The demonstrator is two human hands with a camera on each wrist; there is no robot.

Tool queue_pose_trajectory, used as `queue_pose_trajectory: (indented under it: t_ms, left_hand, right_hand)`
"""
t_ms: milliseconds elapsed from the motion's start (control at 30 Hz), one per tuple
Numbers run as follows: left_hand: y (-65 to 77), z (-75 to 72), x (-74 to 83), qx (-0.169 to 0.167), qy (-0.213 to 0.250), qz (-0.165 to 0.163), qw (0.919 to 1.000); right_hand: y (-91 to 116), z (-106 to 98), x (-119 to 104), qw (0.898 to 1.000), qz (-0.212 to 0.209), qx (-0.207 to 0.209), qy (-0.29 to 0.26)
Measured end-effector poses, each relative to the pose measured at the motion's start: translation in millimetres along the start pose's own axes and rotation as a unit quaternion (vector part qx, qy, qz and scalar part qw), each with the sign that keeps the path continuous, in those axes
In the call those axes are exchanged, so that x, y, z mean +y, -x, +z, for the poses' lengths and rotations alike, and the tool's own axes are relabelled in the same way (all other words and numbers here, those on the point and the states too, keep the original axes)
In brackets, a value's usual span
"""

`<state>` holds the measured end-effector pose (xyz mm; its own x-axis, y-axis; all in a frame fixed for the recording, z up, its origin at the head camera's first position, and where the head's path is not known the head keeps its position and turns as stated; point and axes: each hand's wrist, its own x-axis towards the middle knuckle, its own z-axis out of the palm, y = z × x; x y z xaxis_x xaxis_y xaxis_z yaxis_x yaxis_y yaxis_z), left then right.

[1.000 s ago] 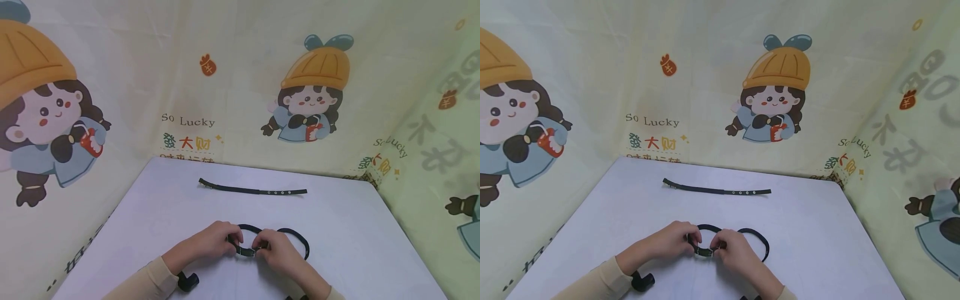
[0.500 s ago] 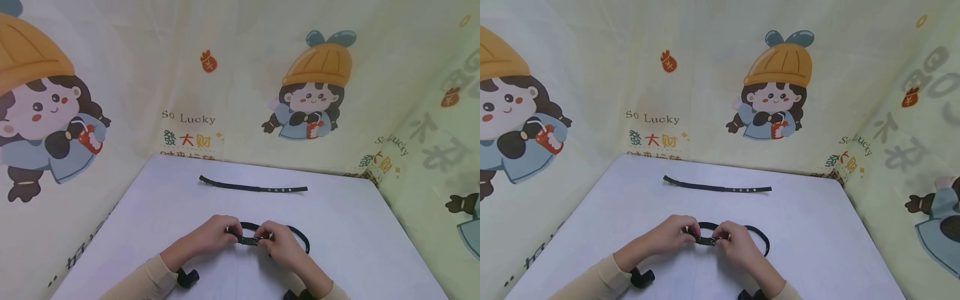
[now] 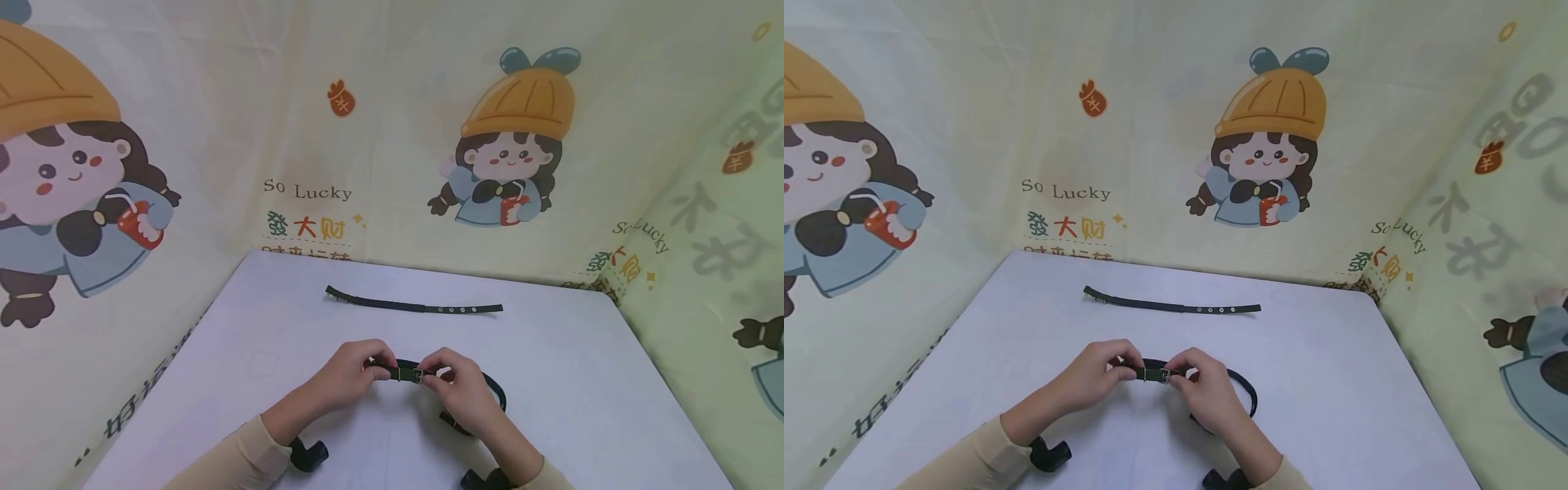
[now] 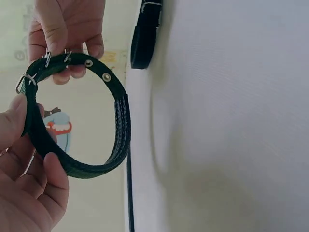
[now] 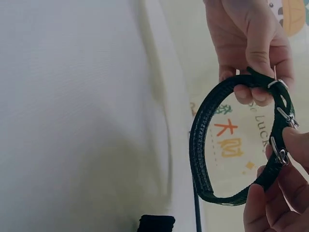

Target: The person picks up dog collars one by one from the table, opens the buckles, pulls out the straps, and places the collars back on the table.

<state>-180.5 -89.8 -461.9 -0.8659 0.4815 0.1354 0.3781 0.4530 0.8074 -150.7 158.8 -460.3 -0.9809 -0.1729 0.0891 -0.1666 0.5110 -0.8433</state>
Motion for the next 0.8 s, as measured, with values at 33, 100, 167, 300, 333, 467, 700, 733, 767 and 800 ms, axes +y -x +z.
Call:
queue_pose_trajectory:
  t_ms: [33,100,167,300,333,467,700,733,767,800]
  left_hand:
    - [0.3,-0.4,1.0,0.006,0.004,0.0,1.0]
    - [0.5,-1.0,2.1,0.018,0.01,0.004,0.9998]
    - [0.5,-1.4,3.1,0.029,0.017,0.005,0.9994]
    - [0.0,-2.4,6.0,0.043,0.023,0.004,0.9988]
    - [0.0,-2.9,7.1,0.046,0.026,0.002,0.9986]
    - [-0.2,-5.3,12.1,0.053,0.037,-0.012,0.9978]
    - [-3.0,-7.7,19.4,0.064,0.054,-0.025,0.9962]
    - [-3.5,-7.8,20.3,0.065,0.056,-0.025,0.996]
    - [-3.9,-7.8,21.1,0.067,0.057,-0.025,0.9958]
    - [-4.0,-7.9,21.9,0.068,0.057,-0.025,0.9957]
  right_hand:
    - [-0.4,-0.4,-0.7,1.0,0.001,0.003,-0.001]
    - [-1.2,-1.0,-1.9,1.0,0.002,0.006,-0.009]
    - [-1.9,-1.7,-3.1,1.0,-0.001,0.01,-0.016]
    - [-2.0,-2.9,-6.3,0.999,-0.005,0.018,-0.029]
    - [-1.7,-3.2,-7.1,0.999,-0.006,0.02,-0.032]
    - [0.0,-3.7,-10.7,0.999,-0.018,0.027,-0.034]
    - [-1.0,-0.8,-13.5,0.994,-0.088,0.063,0.003]
    - [-1.5,-0.3,-13.9,0.993,-0.093,0.07,0.009]
    - [-2.0,0.0,-14.2,0.992,-0.096,0.076,0.016]
    - [-2.5,0.3,-14.6,0.992,-0.098,0.081,0.02]
